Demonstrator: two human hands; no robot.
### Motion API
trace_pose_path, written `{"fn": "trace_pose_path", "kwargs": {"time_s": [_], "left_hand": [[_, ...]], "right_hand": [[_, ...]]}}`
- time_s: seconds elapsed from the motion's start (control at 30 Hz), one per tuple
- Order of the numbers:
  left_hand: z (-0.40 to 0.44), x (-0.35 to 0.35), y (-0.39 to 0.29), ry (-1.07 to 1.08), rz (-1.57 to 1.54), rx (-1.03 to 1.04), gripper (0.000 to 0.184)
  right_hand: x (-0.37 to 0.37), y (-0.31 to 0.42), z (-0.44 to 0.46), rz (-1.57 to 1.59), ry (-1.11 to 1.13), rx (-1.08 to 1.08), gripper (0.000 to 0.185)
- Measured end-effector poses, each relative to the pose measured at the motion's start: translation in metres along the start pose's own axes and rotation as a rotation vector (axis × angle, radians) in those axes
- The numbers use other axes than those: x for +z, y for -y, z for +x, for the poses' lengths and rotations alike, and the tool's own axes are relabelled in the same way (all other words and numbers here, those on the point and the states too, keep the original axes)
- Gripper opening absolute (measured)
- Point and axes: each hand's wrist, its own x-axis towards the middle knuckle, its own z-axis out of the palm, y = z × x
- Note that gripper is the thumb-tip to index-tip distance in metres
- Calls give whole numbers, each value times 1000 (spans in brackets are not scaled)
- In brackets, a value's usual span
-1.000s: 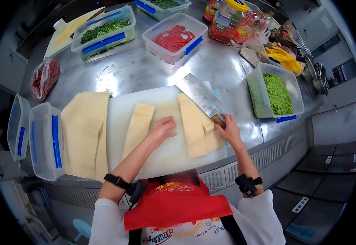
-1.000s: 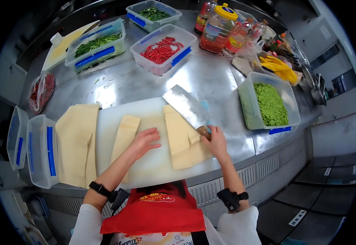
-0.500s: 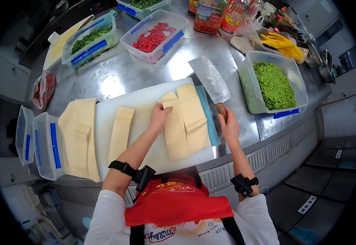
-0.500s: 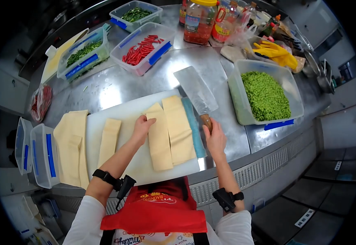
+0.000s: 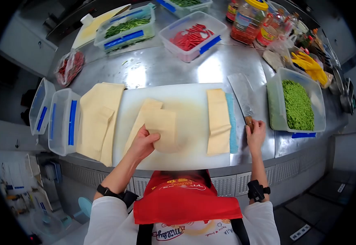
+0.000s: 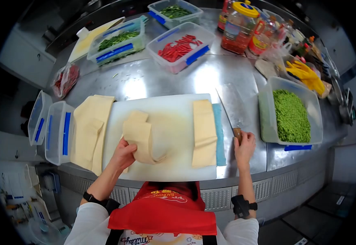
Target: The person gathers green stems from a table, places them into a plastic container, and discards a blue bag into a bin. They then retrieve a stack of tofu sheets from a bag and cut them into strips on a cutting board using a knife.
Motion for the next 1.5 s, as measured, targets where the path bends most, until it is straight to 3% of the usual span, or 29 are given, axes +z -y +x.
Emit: {"fn": "trace_pose_path", "kwargs": {"time_s": [0.07, 0.17, 0.23, 0.27, 0.3, 0.4, 0.47, 0.57, 0.6, 0.77, 0.87, 0.97, 1.07, 1.13, 1.27, 1.33, 1.4, 1.5], "left_hand": [[-31, -22, -19, 6, 51, 39, 54], [-68, -34, -59, -46, 90, 92, 59], [-77, -35, -82, -7, 130, 80, 59], [-78, -35, -91, -9, 176, 58, 60], [-77, -36, -98, -10, 223, 37, 60], [-41, -62, -84, -10, 377, -98, 56], [-13, -86, -64, 0, 392, -148, 54], [11, -116, -45, -17, 363, -191, 52], [12, -121, -43, -49, 385, -208, 51], [-2, -158, -22, 101, 591, -252, 52], [-15, -169, -20, 47, 577, -256, 48], [-11, -186, -18, -134, 571, -244, 50], [-11, -187, -14, -161, 914, -239, 58], [-23, -165, -33, -154, 1102, -237, 67], [-32, -156, -34, -125, 1131, -176, 84], [-34, -156, -27, -126, 1186, -169, 89], [-35, -159, -20, -152, 1198, -137, 93], [-37, -132, -37, -246, 1429, -344, 94]], "right_hand": [[-12, 19, 10, 46, -101, -54, 36], [-4, 50, 23, 619, 70, 63, 30], [-9, 99, 40, 1172, 468, 222, 30], [-23, 138, 51, 1290, 655, 223, 34], [-28, 171, 57, 1422, 808, 28, 42], [-12, 272, 42, 1772, 1235, -114, 55], [1, 319, 34, 1697, 1426, 172, 52], [61, 335, 29, 1534, 1256, 457, 45], [62, 338, 31, 1493, 1134, 510, 33], [66, 338, 51, 1347, 1016, 398, 19], [66, 346, 63, 1377, 950, 432, 20], [96, 344, 63, 1175, 834, 337, 24], [113, 343, 62, 804, 651, 26, 31], [98, 337, 68, 762, 537, 6, 34], [87, 256, 100, 604, 165, -201, 45], [88, 199, 117, 480, 145, -257, 55], [93, 146, 124, 363, 345, -218, 56], [65, 142, 130, 83, 578, -274, 60]]}}
